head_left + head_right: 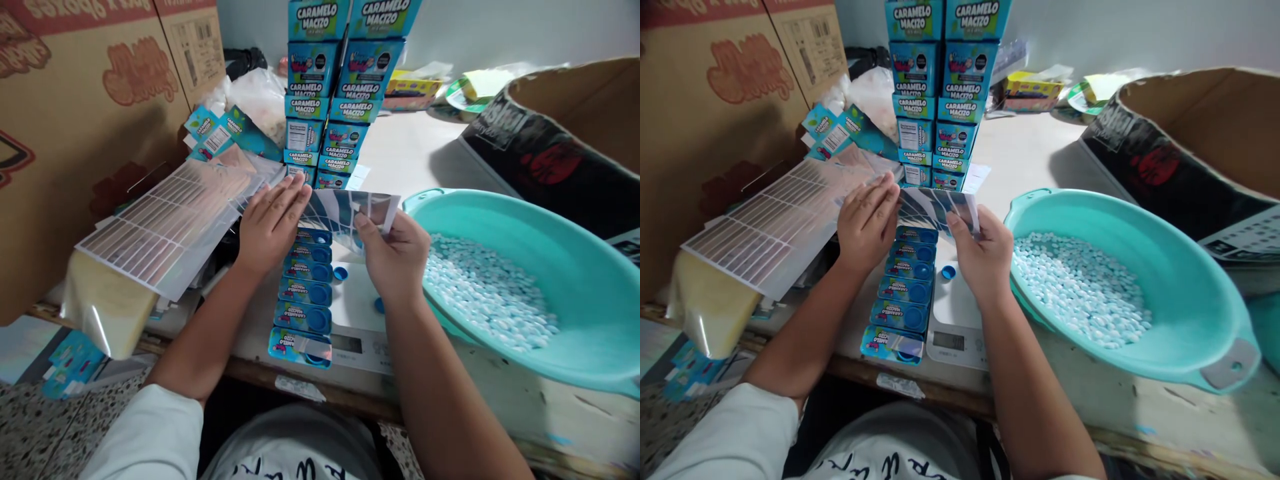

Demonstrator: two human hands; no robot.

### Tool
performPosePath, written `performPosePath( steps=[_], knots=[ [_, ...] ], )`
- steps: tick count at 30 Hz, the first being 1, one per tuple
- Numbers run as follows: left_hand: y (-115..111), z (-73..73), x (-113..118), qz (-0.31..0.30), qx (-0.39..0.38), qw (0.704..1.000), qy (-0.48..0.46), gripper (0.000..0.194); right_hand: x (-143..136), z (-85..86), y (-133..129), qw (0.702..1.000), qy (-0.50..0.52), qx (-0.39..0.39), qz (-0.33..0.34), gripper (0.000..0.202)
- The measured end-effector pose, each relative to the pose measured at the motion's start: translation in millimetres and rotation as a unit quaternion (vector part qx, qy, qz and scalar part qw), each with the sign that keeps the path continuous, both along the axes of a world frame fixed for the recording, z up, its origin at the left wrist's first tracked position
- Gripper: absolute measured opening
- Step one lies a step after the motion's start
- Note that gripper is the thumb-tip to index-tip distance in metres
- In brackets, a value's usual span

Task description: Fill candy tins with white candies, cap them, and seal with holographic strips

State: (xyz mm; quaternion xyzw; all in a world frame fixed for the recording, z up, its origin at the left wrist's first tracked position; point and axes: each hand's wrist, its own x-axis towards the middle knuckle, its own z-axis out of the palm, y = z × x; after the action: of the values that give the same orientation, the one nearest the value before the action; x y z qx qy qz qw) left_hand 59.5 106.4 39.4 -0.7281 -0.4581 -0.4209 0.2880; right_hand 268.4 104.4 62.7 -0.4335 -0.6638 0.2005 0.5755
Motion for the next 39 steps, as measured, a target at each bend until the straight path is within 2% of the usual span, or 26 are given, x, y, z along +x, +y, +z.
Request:
performPosePath(
  steps=[4, 11, 18, 24, 27, 33, 39],
  knots=[
    [1.5, -2.1, -0.6, 0.006, -0.035, 0.999, -0.005, 0.04, 0.8, 1.1, -0.6, 1.0, -0.001, -0.005, 0.001, 0.027],
    [3.5, -3.3, 0.3, -0.013, 0.049, 0.999, 0.02, 0.038, 0.4, -1.0, -0.1, 1.0, 0.017, 0.0, 0.009, 0.022],
    [1.2, -3.5, -0.1, -0.033, 0.024, 0.999, 0.014, 0.042, 0.4, 1.4, 0.0, 1.0, 0.018, 0.002, 0.009, 0.022],
    [-4.2, 6.2, 5.6, 0.006, 0.082, 0.996, 0.017, 0.032, 0.1, 1.6, -1.2, 1.0, 0.011, 0.008, 0.025, 0.019],
    [-6.3, 10.6, 6.2, 0.021, 0.078, 0.997, 0.011, 0.03, -0.5, 1.2, -1.8, 0.999, 0.004, 0.009, 0.031, 0.021],
    [-6.4, 10.3, 1.5, -0.018, 0.097, 0.995, 0.023, 0.036, -0.9, -0.3, -0.9, 1.0, -0.001, 0.014, 0.024, 0.024],
    [-5.0, 9.7, 1.5, -0.022, 0.096, 0.995, 0.033, 0.034, -1.2, -0.8, -0.7, 1.0, 0.011, 0.007, 0.025, 0.023]
  ],
)
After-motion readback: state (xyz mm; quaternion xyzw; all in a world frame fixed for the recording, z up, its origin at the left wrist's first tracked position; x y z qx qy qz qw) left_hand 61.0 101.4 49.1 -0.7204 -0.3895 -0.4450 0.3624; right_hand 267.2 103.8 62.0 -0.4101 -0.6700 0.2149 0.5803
